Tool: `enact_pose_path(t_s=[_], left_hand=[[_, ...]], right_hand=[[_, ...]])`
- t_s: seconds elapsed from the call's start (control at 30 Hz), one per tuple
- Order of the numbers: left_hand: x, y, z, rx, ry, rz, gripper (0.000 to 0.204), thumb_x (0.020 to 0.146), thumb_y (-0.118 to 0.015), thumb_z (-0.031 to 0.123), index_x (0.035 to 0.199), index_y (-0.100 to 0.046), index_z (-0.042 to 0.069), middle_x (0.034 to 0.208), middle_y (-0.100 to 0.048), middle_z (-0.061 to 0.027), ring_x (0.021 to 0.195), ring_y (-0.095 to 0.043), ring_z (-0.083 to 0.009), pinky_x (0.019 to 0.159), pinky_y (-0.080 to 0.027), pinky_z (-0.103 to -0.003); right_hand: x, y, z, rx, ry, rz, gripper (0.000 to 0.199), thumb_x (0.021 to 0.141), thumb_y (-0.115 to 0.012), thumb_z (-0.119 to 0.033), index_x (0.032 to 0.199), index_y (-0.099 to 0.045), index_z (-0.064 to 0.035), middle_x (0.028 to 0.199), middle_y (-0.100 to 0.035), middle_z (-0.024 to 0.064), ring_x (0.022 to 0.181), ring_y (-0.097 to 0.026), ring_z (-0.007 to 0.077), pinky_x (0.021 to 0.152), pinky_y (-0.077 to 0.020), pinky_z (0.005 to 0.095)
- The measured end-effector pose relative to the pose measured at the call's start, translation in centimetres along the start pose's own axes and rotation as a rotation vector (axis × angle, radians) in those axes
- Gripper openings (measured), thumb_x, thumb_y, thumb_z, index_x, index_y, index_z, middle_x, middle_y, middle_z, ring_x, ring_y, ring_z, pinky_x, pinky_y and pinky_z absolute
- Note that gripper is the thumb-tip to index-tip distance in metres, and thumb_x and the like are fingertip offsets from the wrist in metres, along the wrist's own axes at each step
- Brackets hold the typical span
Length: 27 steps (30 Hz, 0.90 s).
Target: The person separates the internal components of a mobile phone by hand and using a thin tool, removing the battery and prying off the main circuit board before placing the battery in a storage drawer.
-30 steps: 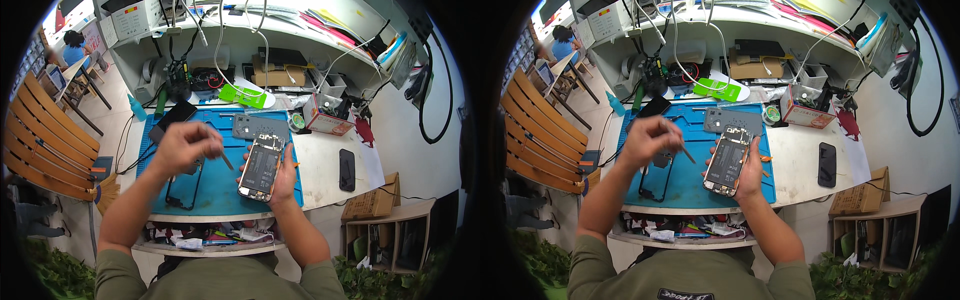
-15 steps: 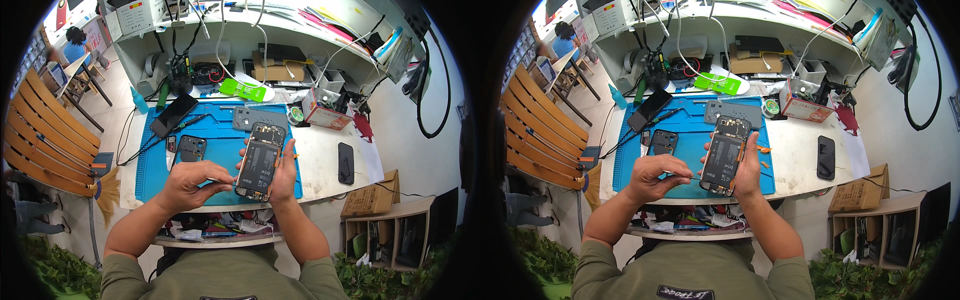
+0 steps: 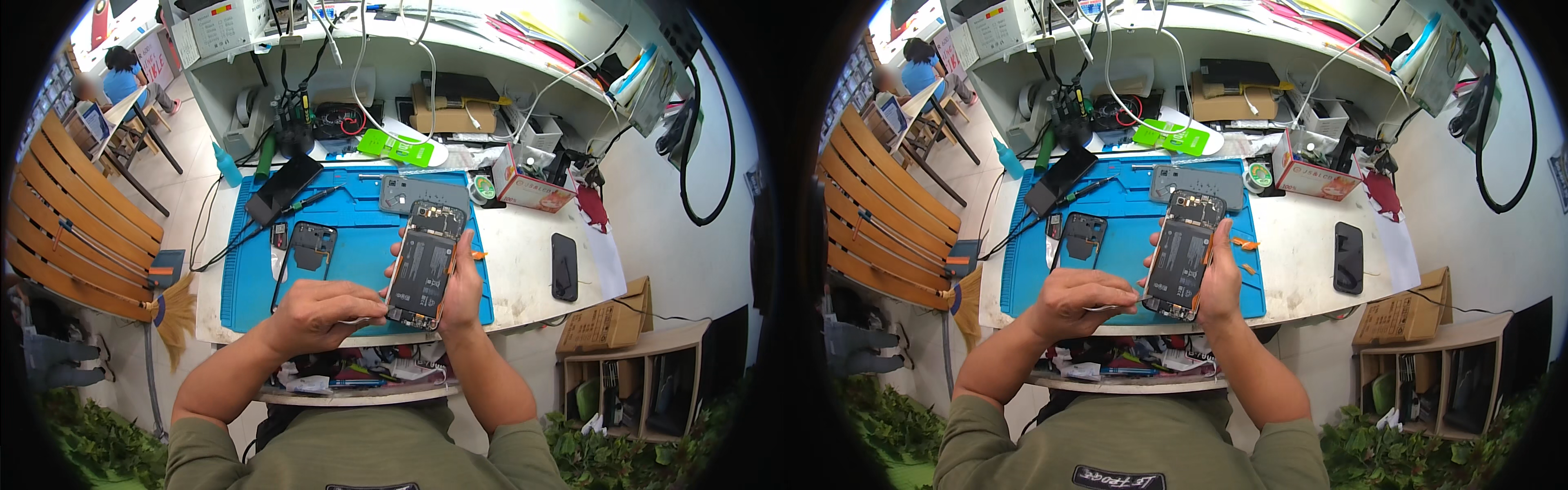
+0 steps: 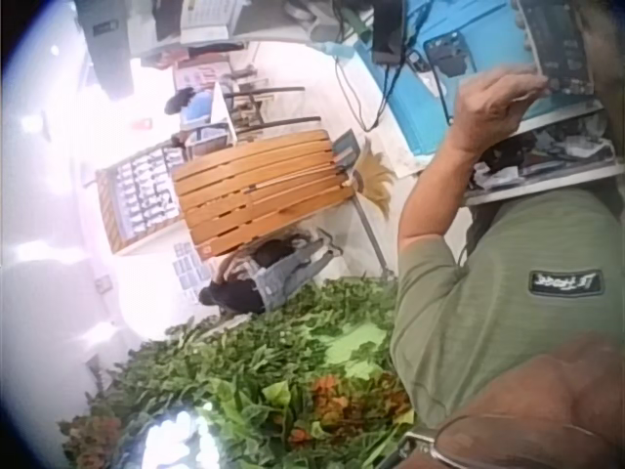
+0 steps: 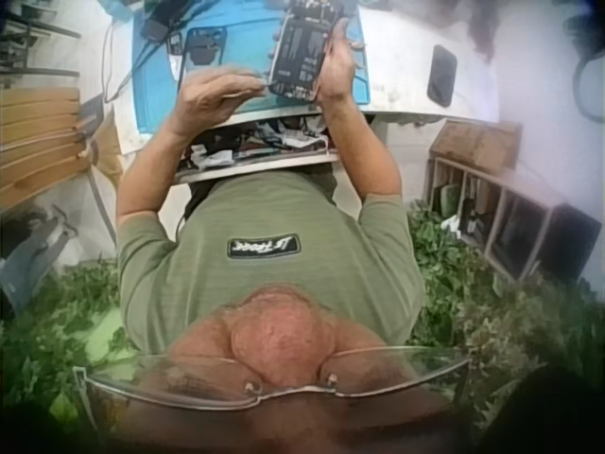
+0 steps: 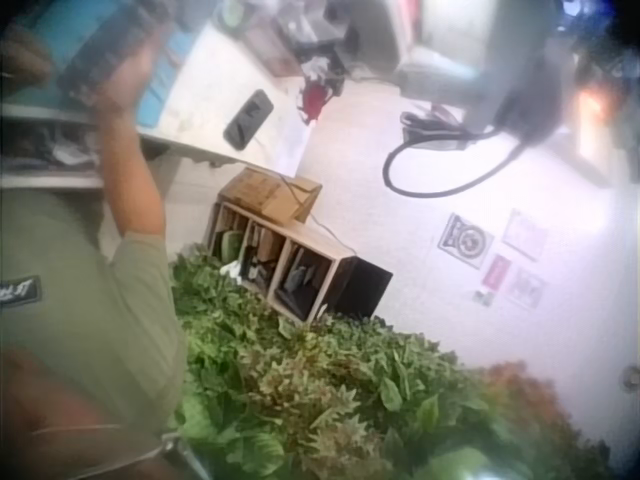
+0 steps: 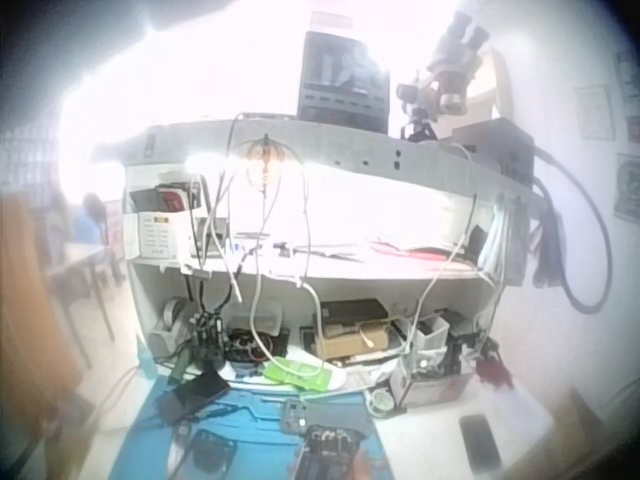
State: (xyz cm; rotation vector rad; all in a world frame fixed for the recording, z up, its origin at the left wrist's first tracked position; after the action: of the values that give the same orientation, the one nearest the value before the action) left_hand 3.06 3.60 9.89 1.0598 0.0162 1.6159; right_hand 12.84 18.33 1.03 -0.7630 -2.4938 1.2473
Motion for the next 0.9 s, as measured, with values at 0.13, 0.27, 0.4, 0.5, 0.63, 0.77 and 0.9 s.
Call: enact_pose_path(t_s=[0.13, 0.27, 0.4, 0.5, 0.63, 0.77, 0.9], left_hand=[[-1.1, 0.4, -2.0, -0.273, 0.236, 0.136, 0.021, 0.097, -0.077, 0.002, 0.114, -0.065, 0.002, 0.102, -0.079, -0.0155, 0.093, -0.080, -0.0254, 0.078, -0.066, -0.034], [-1.9, 0.5, -4.0, -0.549, 0.509, 0.293, 0.017, 0.112, -0.058, 0.013, 0.120, -0.051, 0.000, 0.105, -0.075, -0.0203, 0.097, -0.079, -0.0274, 0.083, -0.067, -0.038], [-2.0, 0.1, -4.1, -0.557, 0.567, 0.296, 0.018, 0.114, -0.054, 0.016, 0.121, -0.051, 0.000, 0.104, -0.074, -0.0195, 0.095, -0.080, -0.0272, 0.082, -0.068, -0.038], [-1.7, -0.1, -3.9, -0.560, 0.568, 0.290, 0.020, 0.114, -0.055, 0.017, 0.121, -0.053, -0.001, 0.101, -0.075, -0.0178, 0.093, -0.079, -0.0248, 0.082, -0.067, -0.036], [-1.9, 0.2, -4.7, -0.490, 0.670, 0.193, 0.024, 0.113, -0.059, 0.021, 0.117, -0.061, -0.002, 0.094, -0.077, -0.0146, 0.082, -0.078, -0.0197, 0.075, -0.064, -0.031], [-0.3, 2.0, -7.4, -0.038, 0.769, -0.038, 0.026, 0.108, -0.066, 0.025, 0.105, -0.070, -0.001, 0.080, -0.075, -0.0128, 0.075, -0.077, -0.0223, 0.069, -0.060, -0.036], [3.2, 3.4, -11.6, 0.565, 0.561, -0.174, 0.028, 0.099, -0.074, 0.031, 0.095, -0.078, 0.004, 0.078, -0.075, -0.0169, 0.081, -0.075, -0.0353, 0.076, -0.058, -0.046]], right_hand=[[-0.4, -0.7, -0.3, 0.006, 0.048, 0.025, 0.088, 0.109, -0.021, -0.073, 0.151, -0.048, 0.0003, 0.125, -0.068, 0.0210, 0.104, -0.075, 0.0350, 0.082, -0.0675, 0.0581], [-0.6, -0.8, -0.9, 0.052, 0.133, 0.074, 0.090, 0.108, -0.021, -0.075, 0.153, -0.046, -0.0009, 0.130, -0.066, 0.0199, 0.108, -0.073, 0.0349, 0.086, -0.0659, 0.0595], [-0.8, -0.9, -0.4, 0.092, 0.130, 0.068, 0.094, 0.106, -0.020, -0.078, 0.155, -0.045, -0.0023, 0.130, -0.066, 0.0198, 0.109, -0.073, 0.0356, 0.091, -0.0636, 0.0619], [-0.9, -1.3, -0.4, 0.069, 0.151, 0.015, 0.094, 0.106, -0.020, -0.079, 0.154, -0.046, -0.0025, 0.129, -0.067, 0.0201, 0.108, -0.073, 0.0350, 0.089, -0.0645, 0.0602], [-1.1, -1.3, 0.0, 0.050, 0.146, 0.057, 0.096, 0.105, -0.021, -0.081, 0.151, -0.049, -0.0023, 0.127, -0.067, 0.0197, 0.105, -0.074, 0.0334, 0.086, -0.0659, 0.0571], [-0.8, 0.4, 0.4, 0.009, 0.143, 0.121, 0.097, 0.104, -0.022, -0.083, 0.151, -0.049, -0.0033, 0.128, -0.068, 0.0189, 0.105, -0.074, 0.0325, 0.086, -0.0660, 0.0565], [-0.7, 1.6, 0.3, 0.007, 0.122, 0.162, 0.093, 0.105, -0.023, -0.081, 0.149, -0.051, -0.0044, 0.128, -0.068, 0.0179, 0.103, -0.074, 0.0307, 0.084, -0.0666, 0.0547]])
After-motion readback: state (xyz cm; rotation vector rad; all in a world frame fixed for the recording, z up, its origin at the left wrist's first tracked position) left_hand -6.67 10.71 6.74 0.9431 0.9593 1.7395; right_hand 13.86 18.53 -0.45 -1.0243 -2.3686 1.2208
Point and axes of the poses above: each hand's wrist, its own x-axis towards the middle knuckle, its own y-axis out of the back of the hand, z = x × y, the point moved 8 cm from there along x, towards the middle knuckle
